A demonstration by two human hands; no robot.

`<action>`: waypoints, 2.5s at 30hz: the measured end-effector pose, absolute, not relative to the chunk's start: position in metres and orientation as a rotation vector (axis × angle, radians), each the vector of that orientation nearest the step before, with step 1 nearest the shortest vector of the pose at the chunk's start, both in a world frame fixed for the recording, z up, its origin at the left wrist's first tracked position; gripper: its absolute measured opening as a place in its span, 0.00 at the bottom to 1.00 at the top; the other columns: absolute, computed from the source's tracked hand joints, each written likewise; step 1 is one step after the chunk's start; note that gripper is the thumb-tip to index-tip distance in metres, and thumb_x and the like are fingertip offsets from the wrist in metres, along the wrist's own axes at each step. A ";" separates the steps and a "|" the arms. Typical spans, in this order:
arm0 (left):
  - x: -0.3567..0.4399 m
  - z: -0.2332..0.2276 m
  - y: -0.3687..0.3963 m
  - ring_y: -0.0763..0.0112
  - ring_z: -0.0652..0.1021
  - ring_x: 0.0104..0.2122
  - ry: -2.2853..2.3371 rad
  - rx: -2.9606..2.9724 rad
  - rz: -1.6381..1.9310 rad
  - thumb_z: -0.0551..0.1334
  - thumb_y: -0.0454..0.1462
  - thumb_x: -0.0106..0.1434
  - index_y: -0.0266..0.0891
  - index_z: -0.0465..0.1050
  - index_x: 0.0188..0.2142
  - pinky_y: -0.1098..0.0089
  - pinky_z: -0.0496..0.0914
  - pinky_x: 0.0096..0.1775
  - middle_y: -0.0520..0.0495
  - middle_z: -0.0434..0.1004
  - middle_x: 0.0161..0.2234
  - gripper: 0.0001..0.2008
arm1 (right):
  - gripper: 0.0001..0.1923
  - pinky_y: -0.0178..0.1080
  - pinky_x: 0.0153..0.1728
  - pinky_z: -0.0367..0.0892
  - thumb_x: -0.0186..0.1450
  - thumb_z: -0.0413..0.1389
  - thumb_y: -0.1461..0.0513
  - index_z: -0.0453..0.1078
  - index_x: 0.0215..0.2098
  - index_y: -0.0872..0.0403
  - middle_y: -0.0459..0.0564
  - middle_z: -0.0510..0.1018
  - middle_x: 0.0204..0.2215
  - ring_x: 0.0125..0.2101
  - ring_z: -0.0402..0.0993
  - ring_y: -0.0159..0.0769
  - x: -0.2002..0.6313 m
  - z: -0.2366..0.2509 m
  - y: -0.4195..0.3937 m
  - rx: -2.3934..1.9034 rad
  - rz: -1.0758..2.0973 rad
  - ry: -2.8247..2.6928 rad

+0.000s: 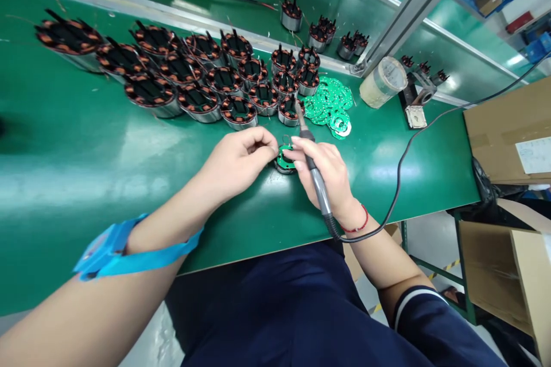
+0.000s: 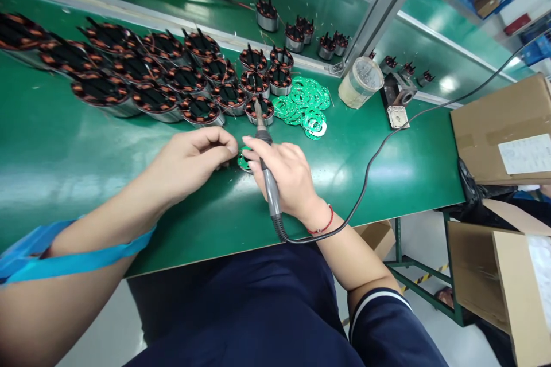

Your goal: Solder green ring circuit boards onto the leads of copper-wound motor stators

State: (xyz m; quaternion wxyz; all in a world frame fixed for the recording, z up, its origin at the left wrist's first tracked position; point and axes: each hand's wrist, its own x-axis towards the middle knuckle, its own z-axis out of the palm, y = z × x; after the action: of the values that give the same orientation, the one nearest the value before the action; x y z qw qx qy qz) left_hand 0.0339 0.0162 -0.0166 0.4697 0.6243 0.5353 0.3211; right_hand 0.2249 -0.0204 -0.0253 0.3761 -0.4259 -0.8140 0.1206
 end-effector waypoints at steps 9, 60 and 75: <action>0.033 -0.012 0.011 0.67 0.68 0.27 1.483 1.826 0.770 0.54 0.39 0.58 0.44 0.63 0.25 0.64 0.62 0.33 0.51 0.69 0.26 0.06 | 0.16 0.42 0.39 0.83 0.75 0.51 0.51 0.74 0.50 0.50 0.52 0.85 0.42 0.37 0.86 0.38 0.233 -0.031 -0.029 -1.109 0.382 -1.698; 0.030 -0.013 0.015 0.72 0.66 0.25 1.304 1.563 0.733 0.59 0.48 0.53 0.42 0.64 0.25 0.70 0.59 0.28 0.53 0.67 0.23 0.13 | 0.20 0.49 0.63 0.66 0.77 0.47 0.57 0.65 0.64 0.49 0.52 0.82 0.54 0.65 0.68 0.43 0.221 -0.028 -0.021 -1.014 0.088 -2.379; 0.029 -0.016 0.016 0.68 0.72 0.27 1.200 1.341 0.714 0.64 0.51 0.51 0.40 0.71 0.29 0.68 0.66 0.31 0.51 0.73 0.24 0.17 | 0.18 0.46 0.54 0.70 0.75 0.49 0.62 0.69 0.61 0.51 0.50 0.86 0.44 0.53 0.76 0.42 0.222 -0.023 -0.020 -1.056 -0.029 -2.254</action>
State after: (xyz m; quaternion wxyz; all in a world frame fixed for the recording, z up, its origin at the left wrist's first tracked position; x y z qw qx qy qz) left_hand 0.0288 0.0164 -0.0160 0.5668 0.5707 0.5107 0.3038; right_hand 0.2223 -0.0204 -0.0234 0.3203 -0.4019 -0.8578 -0.0110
